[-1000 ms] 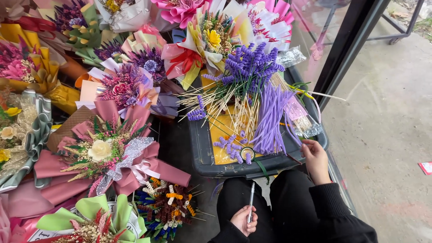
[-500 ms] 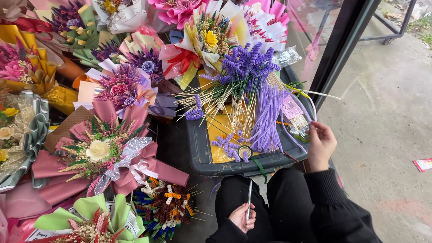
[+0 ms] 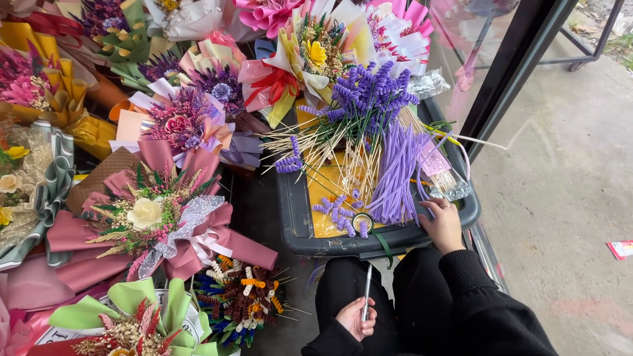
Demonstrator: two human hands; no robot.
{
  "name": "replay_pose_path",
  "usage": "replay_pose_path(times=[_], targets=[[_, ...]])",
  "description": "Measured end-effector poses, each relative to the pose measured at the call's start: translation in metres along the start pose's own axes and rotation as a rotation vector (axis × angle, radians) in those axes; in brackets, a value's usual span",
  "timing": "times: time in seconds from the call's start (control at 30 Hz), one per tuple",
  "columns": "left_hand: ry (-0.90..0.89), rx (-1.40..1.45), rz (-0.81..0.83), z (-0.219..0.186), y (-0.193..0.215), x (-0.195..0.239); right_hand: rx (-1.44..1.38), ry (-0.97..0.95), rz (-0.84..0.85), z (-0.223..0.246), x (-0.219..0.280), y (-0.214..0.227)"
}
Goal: The person wraps a purple pipe cleaner around a metal rod to form a spiral shape. They repeat this process multiple times, creating several spirals and placing them on a nearby tray. The workspace contains various floral arrangements and craft supplies.
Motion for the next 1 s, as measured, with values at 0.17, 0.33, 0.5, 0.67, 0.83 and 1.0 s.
replay_pose_path(times=[0.17, 0.33, 0.5, 0.67, 0.83, 1.0], targets=[[0.019, 0.002, 0.004, 0.0, -0.003, 0.0, 0.04, 0.272, -0.007, 0.03, -0.003, 0.006], [0.021, 0.022, 0.021, 0.0, 0.005, -0.005, -0.044, 0.325, -0.166, 0.044, -0.013, 0.03], [-0.002, 0.007, 0.022, 0.0, 0.003, -0.003, -0.231, 0.071, -0.208, 0.06, -0.03, 0.093], [0.012, 0.02, 0.035, 0.002, 0.002, -0.002, -0.402, 0.116, -0.26, 0.079, -0.049, 0.157], [0.005, 0.02, 0.04, 0.0, 0.005, -0.004, -0.629, 0.032, -0.278, 0.106, -0.076, 0.21], [0.007, -0.002, 0.046, 0.0, 0.009, -0.007, -0.987, 0.016, -0.264, 0.116, -0.084, 0.226]])
Point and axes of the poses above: each hand's wrist, its own x-axis away from the middle knuckle, its own y-axis out of the back of the hand, z = x × y, the point moved 5 cm from there along -x, towards the middle knuckle, and after that the axes turned 12 degrees about x, right-handed, at the moved point
